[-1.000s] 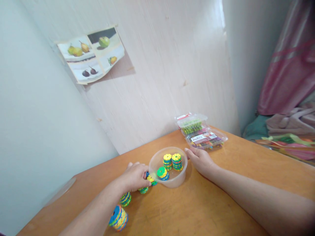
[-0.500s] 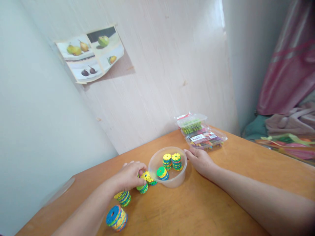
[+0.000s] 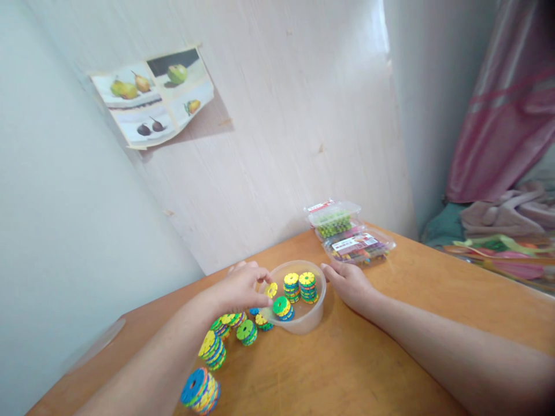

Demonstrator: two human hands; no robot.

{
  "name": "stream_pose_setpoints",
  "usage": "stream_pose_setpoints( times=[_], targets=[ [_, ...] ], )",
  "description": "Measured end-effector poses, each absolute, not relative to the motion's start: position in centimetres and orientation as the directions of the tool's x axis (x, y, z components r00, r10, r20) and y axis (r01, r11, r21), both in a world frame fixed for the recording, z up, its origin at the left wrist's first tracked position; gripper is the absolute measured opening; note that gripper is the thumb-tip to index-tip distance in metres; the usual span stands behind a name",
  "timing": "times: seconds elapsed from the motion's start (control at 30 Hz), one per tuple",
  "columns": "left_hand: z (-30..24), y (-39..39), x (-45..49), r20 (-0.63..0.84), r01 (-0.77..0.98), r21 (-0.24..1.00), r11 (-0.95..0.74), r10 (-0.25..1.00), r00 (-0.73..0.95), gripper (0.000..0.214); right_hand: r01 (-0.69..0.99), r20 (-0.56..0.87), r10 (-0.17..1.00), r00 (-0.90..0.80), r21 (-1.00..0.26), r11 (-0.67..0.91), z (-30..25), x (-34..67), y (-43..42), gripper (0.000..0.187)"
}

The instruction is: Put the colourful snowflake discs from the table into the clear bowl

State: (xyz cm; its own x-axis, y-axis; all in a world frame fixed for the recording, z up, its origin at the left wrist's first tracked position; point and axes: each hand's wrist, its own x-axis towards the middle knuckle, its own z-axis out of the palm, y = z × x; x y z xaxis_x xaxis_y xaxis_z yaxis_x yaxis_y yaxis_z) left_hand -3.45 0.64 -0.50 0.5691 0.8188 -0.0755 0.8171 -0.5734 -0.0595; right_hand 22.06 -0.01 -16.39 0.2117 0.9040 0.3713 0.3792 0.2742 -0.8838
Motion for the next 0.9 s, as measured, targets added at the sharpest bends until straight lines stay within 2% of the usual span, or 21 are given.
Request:
stream_pose_setpoints(
  times=[0.1, 0.2, 0.33, 0.47, 0.6, 0.77, 0.9],
  targets=[
    [-0.8, 0.2, -1.8, -0.134, 0.825, -0.156, -0.543, 0.839, 0.527, 0.046, 0.382, 0.36, 0.91, 0.207, -0.886, 0.263, -16.4, 22.1, 0.0, 0.039],
    [-1.0, 0.0, -1.1, -0.15, 0.83, -0.19, -0.524, 0.851, 0.503, 0.049, 0.38, 0.356, 0.91, 0.214, -0.888, 0.258, -16.4, 22.1, 0.0, 0.039],
    [-0.8, 0.4, -1.9, -0.145, 0.832, -0.143, -0.537, 0.842, 0.519, 0.051, 0.368, 0.364, 0.904, 0.226, -0.891, 0.267, -16.3, 22.1, 0.0, 0.04],
    [-0.9, 1.3, -4.6, -0.048, 0.82, -0.066, -0.569, 0.822, 0.567, 0.036, 0.354, 0.385, 0.894, 0.228, -0.888, 0.292, -15.9, 22.0, -0.2, 0.043],
    [-1.2, 1.6, -7.6, 0.019, 0.872, -0.06, -0.485, 0.873, 0.487, 0.022, 0.319, 0.408, 0.883, 0.232, -0.89, 0.327, -15.5, 21.7, -0.4, 0.043],
    [-1.6, 0.0, -9.6, -0.067, 0.917, -0.044, -0.396, 0.917, 0.392, 0.022, 0.255, 0.386, 0.91, 0.153, -0.905, 0.341, -15.0, 21.3, -0.9, 0.038],
    [-2.0, -1.5, -9.5, -0.107, 0.908, -0.081, -0.41, 0.91, 0.401, 0.023, 0.231, 0.378, 0.915, 0.139, -0.911, 0.342, -14.7, 21.2, -1.4, 0.034]
  ],
)
